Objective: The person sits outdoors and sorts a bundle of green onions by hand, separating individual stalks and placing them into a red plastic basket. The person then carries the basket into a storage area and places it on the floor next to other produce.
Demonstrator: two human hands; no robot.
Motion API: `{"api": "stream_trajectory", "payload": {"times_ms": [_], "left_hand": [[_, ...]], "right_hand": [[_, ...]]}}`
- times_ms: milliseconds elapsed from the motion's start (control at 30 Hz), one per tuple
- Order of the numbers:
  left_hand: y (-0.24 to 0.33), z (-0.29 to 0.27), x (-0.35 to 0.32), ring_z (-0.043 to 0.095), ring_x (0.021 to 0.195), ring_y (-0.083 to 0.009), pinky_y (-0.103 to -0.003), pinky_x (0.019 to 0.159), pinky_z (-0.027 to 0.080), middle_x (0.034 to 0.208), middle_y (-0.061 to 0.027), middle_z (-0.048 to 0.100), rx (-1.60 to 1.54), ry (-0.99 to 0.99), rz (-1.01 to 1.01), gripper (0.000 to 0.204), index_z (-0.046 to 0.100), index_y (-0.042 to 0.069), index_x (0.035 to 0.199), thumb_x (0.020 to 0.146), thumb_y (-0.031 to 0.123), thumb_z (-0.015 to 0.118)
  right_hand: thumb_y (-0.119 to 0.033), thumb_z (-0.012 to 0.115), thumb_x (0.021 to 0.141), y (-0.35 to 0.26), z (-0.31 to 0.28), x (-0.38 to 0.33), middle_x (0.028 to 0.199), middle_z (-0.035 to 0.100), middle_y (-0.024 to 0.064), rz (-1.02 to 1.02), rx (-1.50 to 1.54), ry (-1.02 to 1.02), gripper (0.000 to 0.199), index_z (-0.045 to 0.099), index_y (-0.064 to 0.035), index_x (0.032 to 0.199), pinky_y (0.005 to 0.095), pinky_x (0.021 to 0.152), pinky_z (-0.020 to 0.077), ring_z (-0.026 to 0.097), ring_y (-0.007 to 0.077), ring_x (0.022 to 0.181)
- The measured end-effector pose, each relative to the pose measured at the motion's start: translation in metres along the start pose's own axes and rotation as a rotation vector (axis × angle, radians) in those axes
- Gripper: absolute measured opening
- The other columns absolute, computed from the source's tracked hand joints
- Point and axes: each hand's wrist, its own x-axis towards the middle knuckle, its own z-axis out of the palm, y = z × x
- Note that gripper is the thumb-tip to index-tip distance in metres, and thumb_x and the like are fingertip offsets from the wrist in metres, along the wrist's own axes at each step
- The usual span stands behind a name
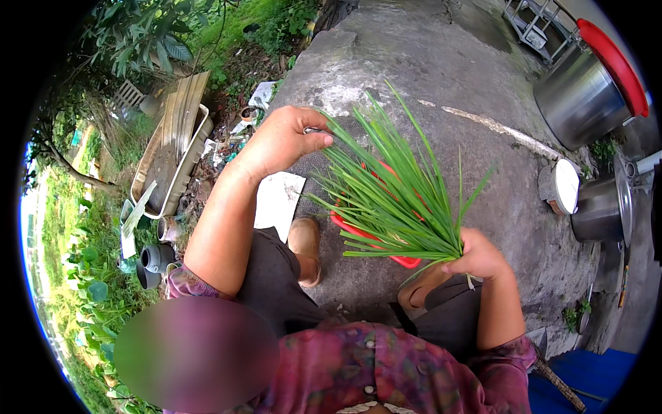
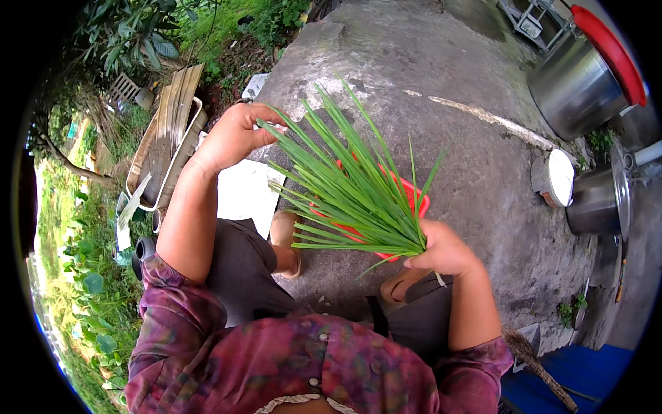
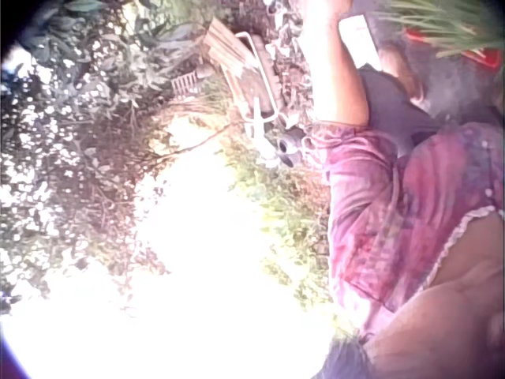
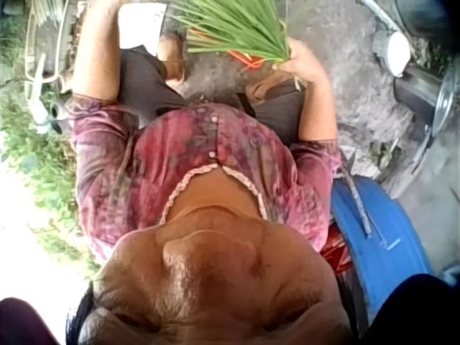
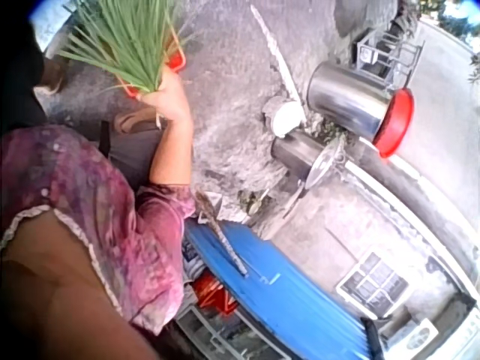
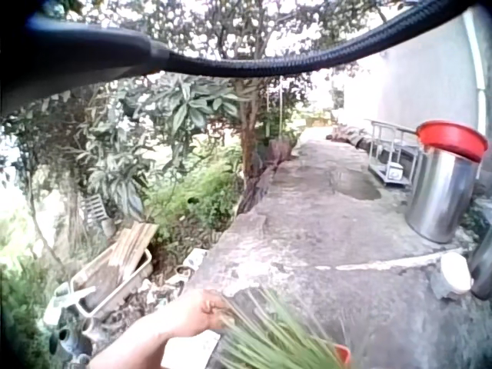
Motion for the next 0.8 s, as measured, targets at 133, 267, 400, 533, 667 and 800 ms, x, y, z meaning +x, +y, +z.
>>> {"api": "stream_trajectory", "payload": {"times_ms": [133,267,400,533,667,800], "left_hand": [[0.008,0.016,0.001,0.062,0.081,-0.0220,-0.033,0.074,0.048,0.086,-0.0133,0.066,0.076,-0.101,0.019,0.020,0.067,0.001,0.096,0.077,0.007,0.067],[0.013,0.026,0.000,0.063,0.079,-0.0281,-0.036,0.071,0.048,0.085,-0.0149,0.066,0.235,-0.112,0.141,0.021,0.067,0.002,0.092,0.073,0.008,0.070],[0.019,0.039,0.006,0.063,0.078,-0.0271,-0.036,0.073,0.046,0.084,-0.0115,0.067,0.199,-0.105,0.044,0.021,0.069,0.007,0.091,0.071,0.013,0.069],[0.009,0.047,0.007,0.063,0.077,-0.0241,-0.035,0.073,0.047,0.082,-0.0103,0.066,0.034,-0.182,-0.045,0.021,0.070,0.009,0.090,0.070,0.013,0.068],[-0.001,0.051,0.006,0.063,0.075,-0.0242,-0.033,0.071,0.049,0.081,-0.0114,0.065,-0.018,-0.141,-0.019,0.018,0.069,0.007,0.087,0.069,0.009,0.066],[-0.002,0.060,0.001,0.061,0.075,-0.0198,-0.031,0.069,0.048,0.078,-0.0090,0.064,-0.164,0.046,-0.033,0.011,0.067,0.003,0.082,0.071,0.004,0.063]], "right_hand": [[0.006,0.067,0.060,0.001,0.001,-0.004,0.098,0.064,0.0016,0.033,-0.026,-0.010,0.052,0.057,-0.0016,0.110,0.0288,0.081,0.0465,0.058,0.0110,0.091],[0.004,0.069,0.056,-0.001,0.003,-0.004,0.087,0.060,-0.0027,-0.025,-0.115,0.043,0.045,0.060,-0.0004,0.101,0.0261,0.073,0.0456,0.053,0.0082,0.081],[0.002,0.069,0.057,-0.003,0.002,-0.004,0.088,0.061,-0.0014,-0.031,-0.135,0.045,0.046,0.060,-0.0005,0.101,0.0265,0.075,0.0456,0.053,0.0088,0.083],[-0.001,0.069,0.056,-0.008,0.004,-0.003,0.088,0.062,0.0003,-0.016,-0.134,0.044,0.047,0.060,-0.0008,0.102,0.0271,0.076,0.0456,0.054,0.0101,0.083],[-0.002,0.070,0.056,-0.002,0.003,0.001,0.088,0.062,0.0011,-0.039,-0.177,0.058,0.048,0.060,-0.0013,0.104,0.0274,0.076,0.0456,0.055,0.0106,0.083],[-0.002,0.069,0.056,-0.005,0.005,0.006,0.089,0.062,0.0007,-0.007,-0.094,0.038,0.050,0.060,-0.0009,0.105,0.0268,0.076,0.0452,0.054,0.0101,0.083]]}}
